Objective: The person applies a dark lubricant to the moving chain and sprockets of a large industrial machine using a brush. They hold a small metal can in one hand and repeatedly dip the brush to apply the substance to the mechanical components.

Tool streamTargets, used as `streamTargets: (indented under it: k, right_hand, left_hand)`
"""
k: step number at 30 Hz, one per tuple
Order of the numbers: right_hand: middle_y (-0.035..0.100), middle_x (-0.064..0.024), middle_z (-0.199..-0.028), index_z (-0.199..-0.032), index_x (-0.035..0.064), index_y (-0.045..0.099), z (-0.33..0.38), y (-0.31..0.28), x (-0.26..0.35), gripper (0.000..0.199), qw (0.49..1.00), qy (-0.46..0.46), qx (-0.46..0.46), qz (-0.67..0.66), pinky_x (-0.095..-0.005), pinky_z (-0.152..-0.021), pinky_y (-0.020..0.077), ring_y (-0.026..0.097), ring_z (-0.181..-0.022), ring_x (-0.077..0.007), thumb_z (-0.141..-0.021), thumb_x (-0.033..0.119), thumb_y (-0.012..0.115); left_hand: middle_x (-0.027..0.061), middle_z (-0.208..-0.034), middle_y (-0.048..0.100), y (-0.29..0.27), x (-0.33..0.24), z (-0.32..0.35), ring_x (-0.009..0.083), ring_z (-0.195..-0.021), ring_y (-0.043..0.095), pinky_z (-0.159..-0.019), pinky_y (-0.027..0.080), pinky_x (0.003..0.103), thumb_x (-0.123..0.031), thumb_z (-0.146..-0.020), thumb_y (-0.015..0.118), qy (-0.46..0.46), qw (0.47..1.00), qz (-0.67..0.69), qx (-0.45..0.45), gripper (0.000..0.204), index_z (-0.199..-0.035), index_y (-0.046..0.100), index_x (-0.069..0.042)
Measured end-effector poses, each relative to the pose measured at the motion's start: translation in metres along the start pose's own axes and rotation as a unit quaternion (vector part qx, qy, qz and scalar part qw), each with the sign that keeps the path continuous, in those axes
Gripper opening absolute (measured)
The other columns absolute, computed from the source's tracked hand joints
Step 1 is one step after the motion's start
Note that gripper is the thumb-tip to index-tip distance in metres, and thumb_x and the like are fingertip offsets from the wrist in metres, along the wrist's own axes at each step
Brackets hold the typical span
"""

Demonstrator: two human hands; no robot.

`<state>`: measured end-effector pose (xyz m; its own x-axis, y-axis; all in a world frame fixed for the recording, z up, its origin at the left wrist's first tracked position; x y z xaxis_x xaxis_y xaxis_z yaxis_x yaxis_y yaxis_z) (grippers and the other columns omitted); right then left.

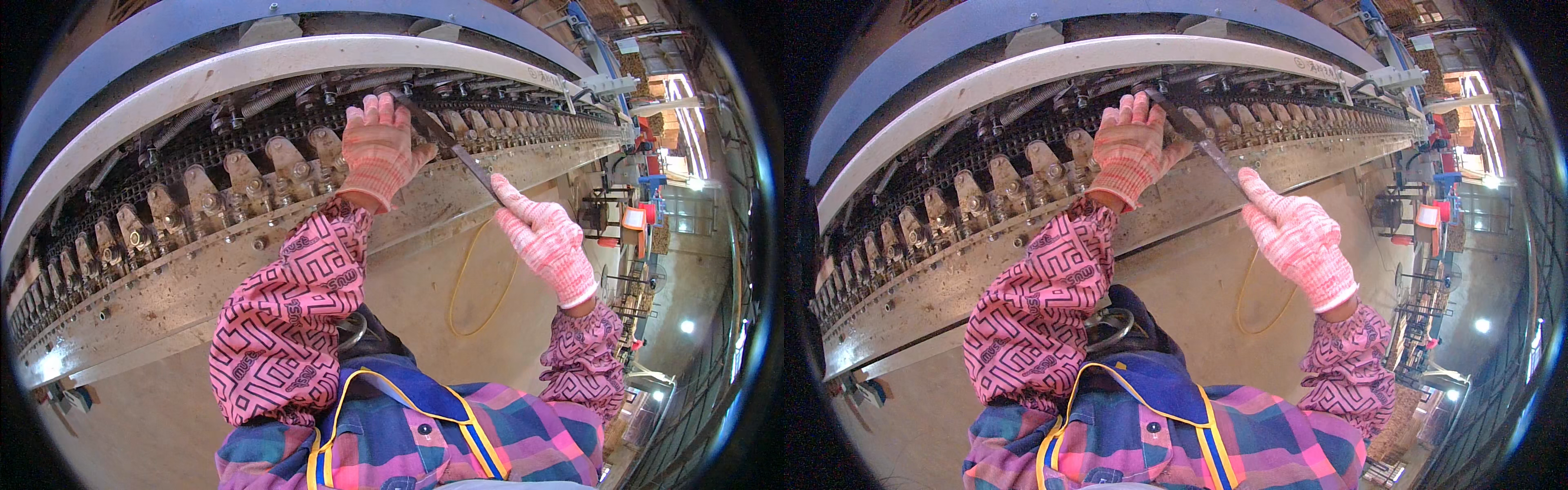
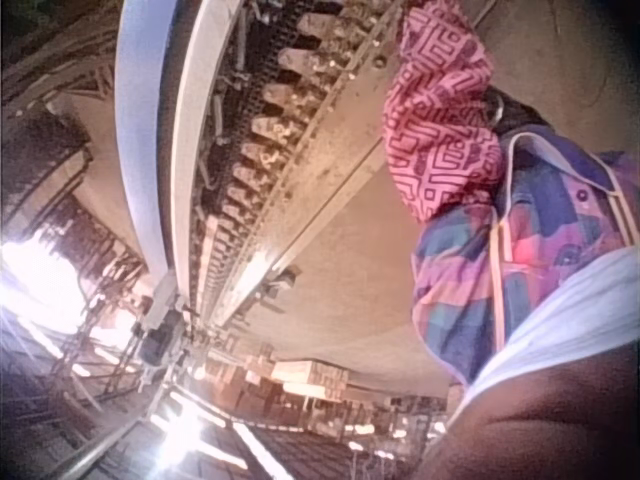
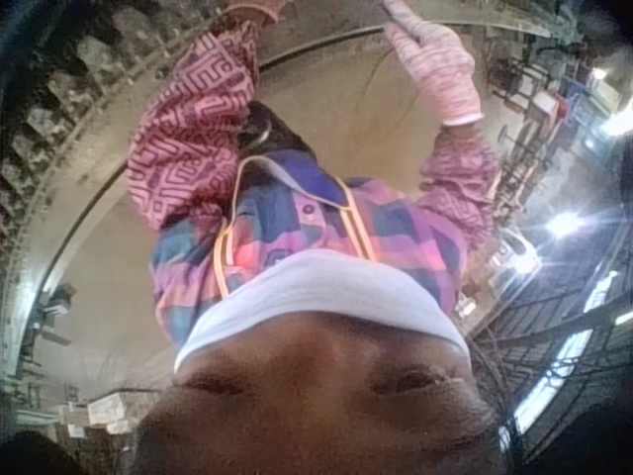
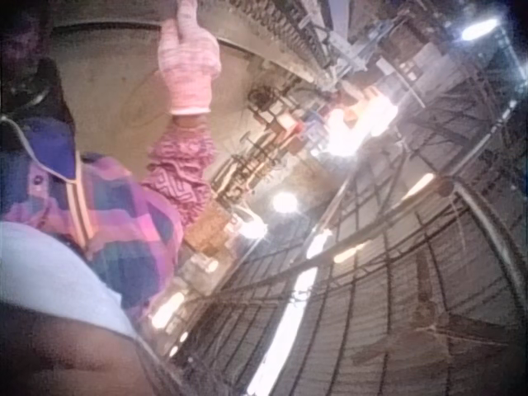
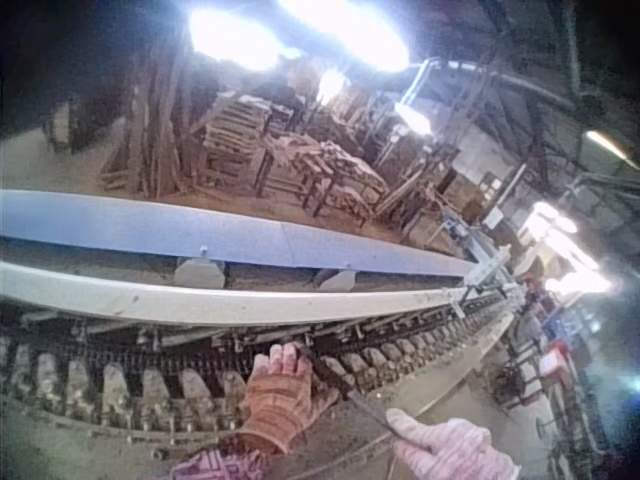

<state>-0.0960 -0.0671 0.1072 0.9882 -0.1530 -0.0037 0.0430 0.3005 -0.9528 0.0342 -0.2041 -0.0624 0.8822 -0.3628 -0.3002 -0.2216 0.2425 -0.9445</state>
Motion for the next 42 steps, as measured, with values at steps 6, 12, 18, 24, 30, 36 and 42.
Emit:
streamTargets:
  k: [6,12,18,24,30,36,42]
  right_hand:
    - [0.064,-0.0211,-0.077,-0.144,0.0251,0.059,-0.010,0.007,0.002,0.049,0.997,-0.050,-0.053,0.009,-0.0419,-0.069,0.0514,0.063,-0.070,-0.0357,-0.096,0.027,0.066]
    - [0.068,-0.0221,-0.082,-0.144,0.0249,0.058,-0.003,0.005,-0.001,0.049,0.999,-0.025,-0.034,-0.002,-0.0501,-0.073,0.0518,0.067,-0.081,-0.0412,-0.096,0.028,0.065]
    - [0.068,-0.0225,-0.082,-0.143,0.0258,0.060,0.004,0.012,-0.002,0.048,0.999,-0.005,-0.030,-0.026,-0.0492,-0.072,0.0520,0.069,-0.081,-0.0393,-0.095,0.027,0.066]
    - [0.066,-0.0211,-0.077,-0.144,0.0229,0.060,0.002,-0.004,0.006,0.048,0.996,-0.049,-0.048,0.052,-0.0397,-0.065,0.0511,0.063,-0.066,-0.0365,-0.096,0.023,0.067]
    - [0.065,-0.0212,-0.077,-0.144,0.0238,0.060,0.002,0.001,0.008,0.050,0.991,-0.082,-0.077,0.074,-0.0454,-0.067,0.0526,0.067,-0.072,-0.0389,-0.095,0.027,0.067]
    - [0.069,-0.0183,-0.088,-0.141,0.0181,0.058,-0.006,0.003,0.008,0.046,0.985,-0.113,-0.075,0.103,-0.0495,-0.078,0.0532,0.068,-0.087,-0.0382,-0.097,0.029,0.062]
    - [0.070,-0.0198,-0.094,-0.144,0.0216,0.057,0.012,0.002,0.004,0.047,0.998,-0.025,-0.025,0.049,-0.0497,-0.084,0.0535,0.068,-0.091,-0.0391,-0.098,0.034,0.059]
  left_hand:
    - [0.0161,-0.163,0.038,-0.009,0.003,-0.002,0.0298,-0.151,0.033,-0.112,0.035,0.041,-0.076,-0.088,0.054,0.006,1.000,0.017,0.010,0.091,-0.148,0.049,-0.007]
    - [0.0165,-0.163,0.037,0.000,0.001,-0.002,0.0307,-0.150,0.034,-0.112,0.034,0.041,-0.075,-0.089,0.055,0.008,1.000,0.016,-0.016,0.090,-0.147,0.050,-0.006]
    - [0.0159,-0.165,0.033,-0.008,0.002,-0.001,0.0299,-0.153,0.030,-0.114,0.032,0.041,-0.075,-0.089,0.053,0.002,0.999,0.009,0.045,0.092,-0.151,0.047,-0.007]
    - [0.0150,-0.163,0.037,-0.004,0.000,0.000,0.0296,-0.152,0.032,-0.112,0.033,0.039,-0.076,-0.088,0.053,-0.003,1.000,0.011,0.015,0.091,-0.149,0.049,-0.008]
    - [0.0121,-0.151,0.052,0.004,0.004,-0.003,0.0280,-0.142,0.043,-0.102,0.038,0.037,-0.078,-0.086,0.055,0.005,0.999,-0.013,-0.041,0.086,-0.137,0.058,-0.010]
    - [0.0087,-0.149,0.055,-0.007,-0.003,0.001,0.0240,-0.136,0.049,-0.097,0.041,0.036,-0.079,-0.085,0.055,-0.006,1.000,-0.025,-0.015,0.085,-0.138,0.058,-0.012]
    - [0.0093,-0.150,0.053,-0.010,-0.001,0.001,0.0228,-0.135,0.049,-0.097,0.043,0.036,-0.078,-0.084,0.057,0.003,1.000,0.005,0.007,0.084,-0.135,0.060,-0.012]
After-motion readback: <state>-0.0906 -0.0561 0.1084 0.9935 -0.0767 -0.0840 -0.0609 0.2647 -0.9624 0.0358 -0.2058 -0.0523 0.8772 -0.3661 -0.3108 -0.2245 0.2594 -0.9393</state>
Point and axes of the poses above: each hand's wrist, its own z-axis away from the middle knuckle, its own y-axis out of the palm, x = y × z, the point moved 3 cm from there along -z, towards the middle knuckle
